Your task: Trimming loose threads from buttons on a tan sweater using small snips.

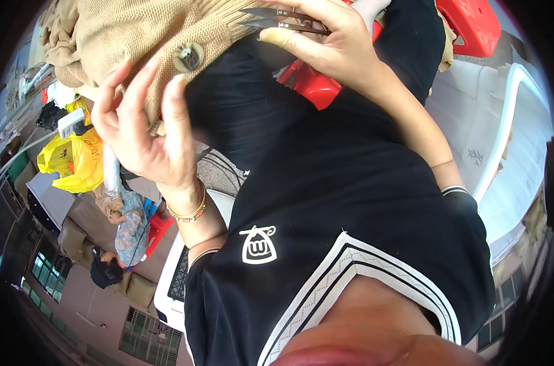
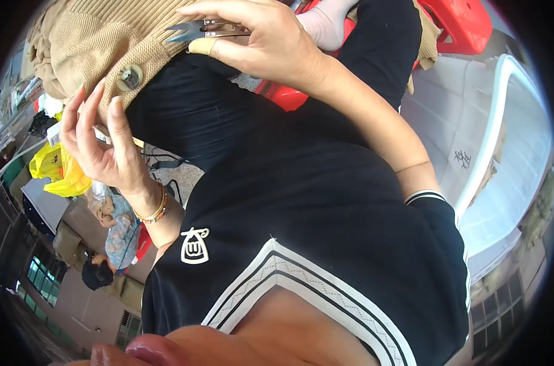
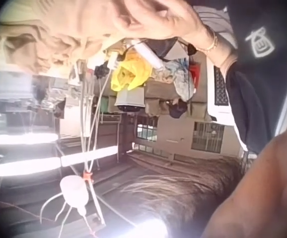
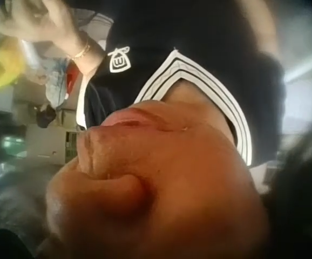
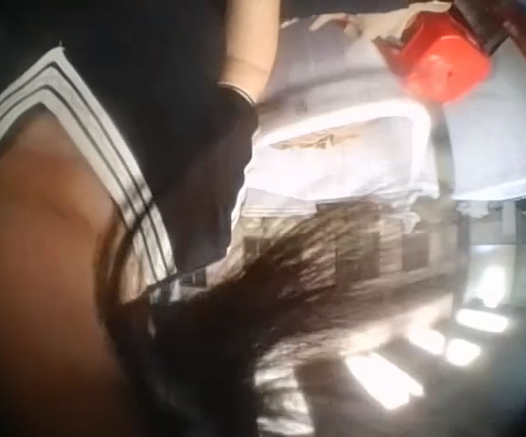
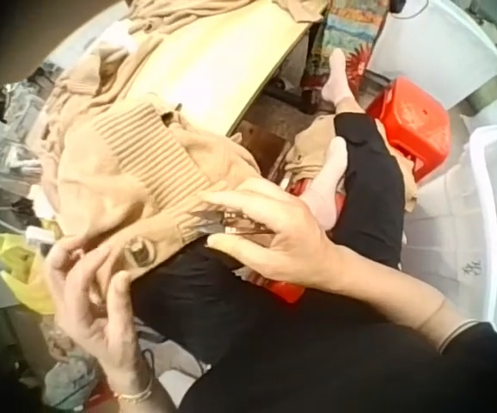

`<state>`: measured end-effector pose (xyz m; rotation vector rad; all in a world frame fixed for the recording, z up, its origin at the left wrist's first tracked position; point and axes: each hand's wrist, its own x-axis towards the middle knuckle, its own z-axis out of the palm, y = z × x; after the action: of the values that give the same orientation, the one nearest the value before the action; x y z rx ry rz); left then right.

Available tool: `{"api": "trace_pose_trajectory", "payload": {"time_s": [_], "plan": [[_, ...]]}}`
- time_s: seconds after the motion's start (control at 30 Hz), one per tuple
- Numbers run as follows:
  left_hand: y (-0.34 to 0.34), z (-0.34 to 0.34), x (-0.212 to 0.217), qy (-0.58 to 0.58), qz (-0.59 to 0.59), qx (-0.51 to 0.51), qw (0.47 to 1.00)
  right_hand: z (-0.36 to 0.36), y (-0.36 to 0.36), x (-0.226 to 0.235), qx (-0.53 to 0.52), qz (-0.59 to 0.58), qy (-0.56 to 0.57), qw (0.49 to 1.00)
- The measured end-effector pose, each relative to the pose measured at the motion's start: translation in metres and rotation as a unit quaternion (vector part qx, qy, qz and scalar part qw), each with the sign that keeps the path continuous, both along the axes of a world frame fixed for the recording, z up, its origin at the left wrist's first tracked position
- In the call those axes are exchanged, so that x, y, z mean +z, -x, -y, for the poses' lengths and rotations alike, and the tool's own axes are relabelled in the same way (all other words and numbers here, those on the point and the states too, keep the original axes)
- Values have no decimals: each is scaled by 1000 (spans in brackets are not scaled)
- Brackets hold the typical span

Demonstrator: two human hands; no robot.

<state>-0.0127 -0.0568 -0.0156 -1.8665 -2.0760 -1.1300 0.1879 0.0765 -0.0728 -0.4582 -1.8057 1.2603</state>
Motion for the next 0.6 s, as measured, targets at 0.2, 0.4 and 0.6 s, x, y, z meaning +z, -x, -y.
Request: {"api": "trace_pose_trajectory", "payload": {"time_s": [0.2, 0.4, 0.6], "plan": [[-10, -11, 2, 38, -93, 15, 995, 4, 2, 2, -11, 13, 43, 999], [-13, -8, 1, 29, -59, 24, 998, 0, 9, 5, -6, 48, -24, 999], [-12, -14, 10, 80, -14, -11, 997, -7, 20, -9, -22, -22, -175, 984]]}}
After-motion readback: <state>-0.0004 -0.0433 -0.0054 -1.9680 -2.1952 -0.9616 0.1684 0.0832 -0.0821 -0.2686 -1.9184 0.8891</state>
